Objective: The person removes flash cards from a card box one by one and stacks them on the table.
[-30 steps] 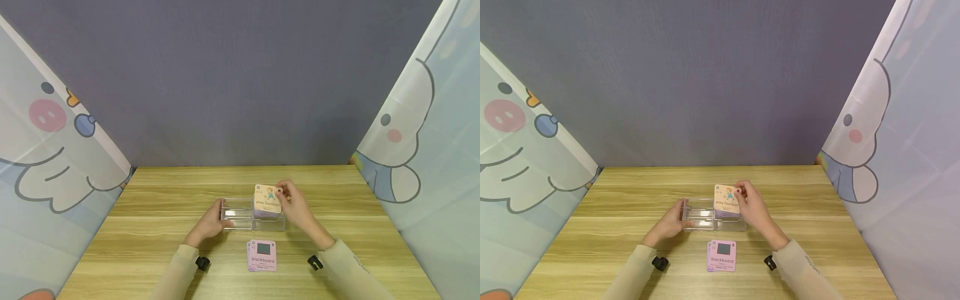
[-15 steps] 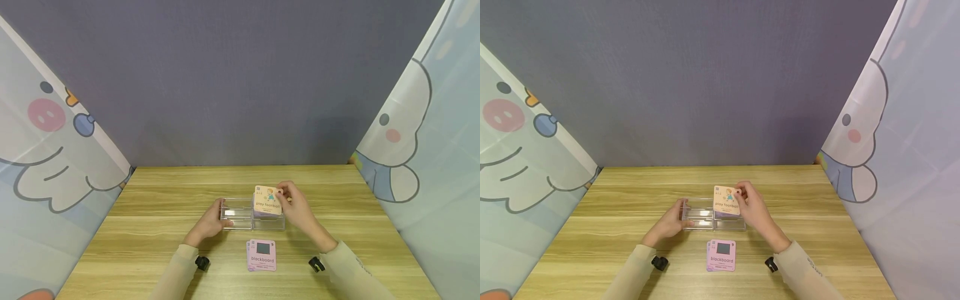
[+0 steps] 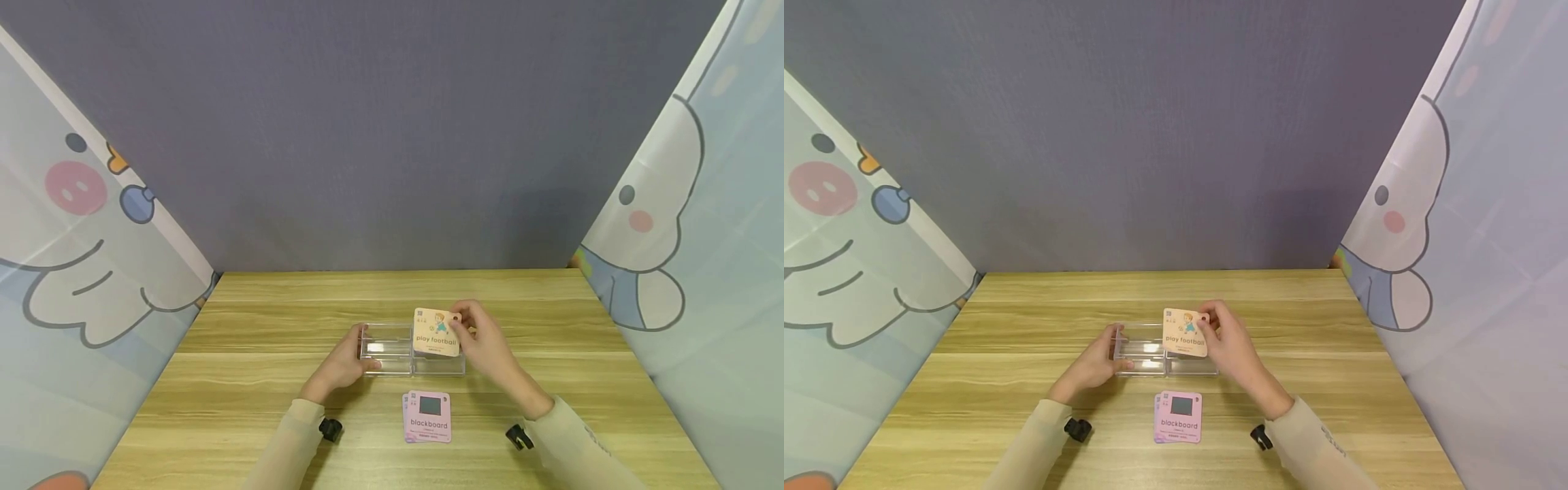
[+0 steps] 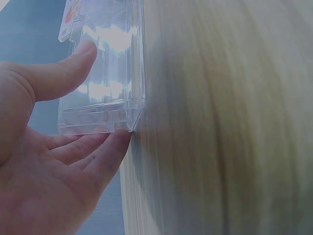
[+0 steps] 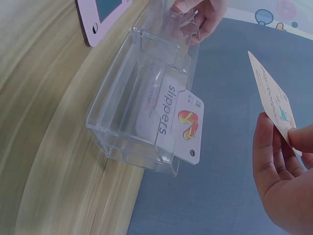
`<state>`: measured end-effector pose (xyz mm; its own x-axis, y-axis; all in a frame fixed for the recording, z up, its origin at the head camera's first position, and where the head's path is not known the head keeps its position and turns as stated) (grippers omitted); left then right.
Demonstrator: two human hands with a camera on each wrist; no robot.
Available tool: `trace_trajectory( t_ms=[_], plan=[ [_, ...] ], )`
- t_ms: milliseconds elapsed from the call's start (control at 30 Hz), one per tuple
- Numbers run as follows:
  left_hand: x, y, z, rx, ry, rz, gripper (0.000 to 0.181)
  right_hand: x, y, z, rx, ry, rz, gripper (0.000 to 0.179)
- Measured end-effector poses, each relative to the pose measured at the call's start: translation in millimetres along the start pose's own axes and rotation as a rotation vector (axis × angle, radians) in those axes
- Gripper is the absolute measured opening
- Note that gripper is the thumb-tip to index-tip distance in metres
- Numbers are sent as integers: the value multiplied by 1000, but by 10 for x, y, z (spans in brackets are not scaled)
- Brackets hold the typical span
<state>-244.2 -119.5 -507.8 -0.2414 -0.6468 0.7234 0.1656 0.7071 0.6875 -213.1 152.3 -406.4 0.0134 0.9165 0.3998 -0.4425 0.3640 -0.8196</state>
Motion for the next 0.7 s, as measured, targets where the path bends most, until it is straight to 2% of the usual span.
trace_trajectory(
  t_ms=[267, 467, 700],
  plan=[
    [-1, 4, 0, 1, -10, -8, 85, -10, 10, -53, -36, -1, 13, 20],
    [-6, 5, 0, 13, -11, -4, 86, -9, -4, -96, -16, -2, 20, 20],
    [-3, 8, 3, 14, -13, -13, 85, -18, 12, -138, -38, -14, 47, 21]
  ],
)
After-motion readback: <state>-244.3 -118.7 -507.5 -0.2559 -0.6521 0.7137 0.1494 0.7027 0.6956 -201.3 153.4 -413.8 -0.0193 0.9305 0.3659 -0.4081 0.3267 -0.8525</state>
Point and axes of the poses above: each hand's wrist, its own z-axis towards the middle knuckle, its own x-axis out of the back of the hand, y = z × x, the point moved 6 cm from there along z, towards the middle knuckle, and after that the axes turned 8 degrees about z, right-handed, at the moved point
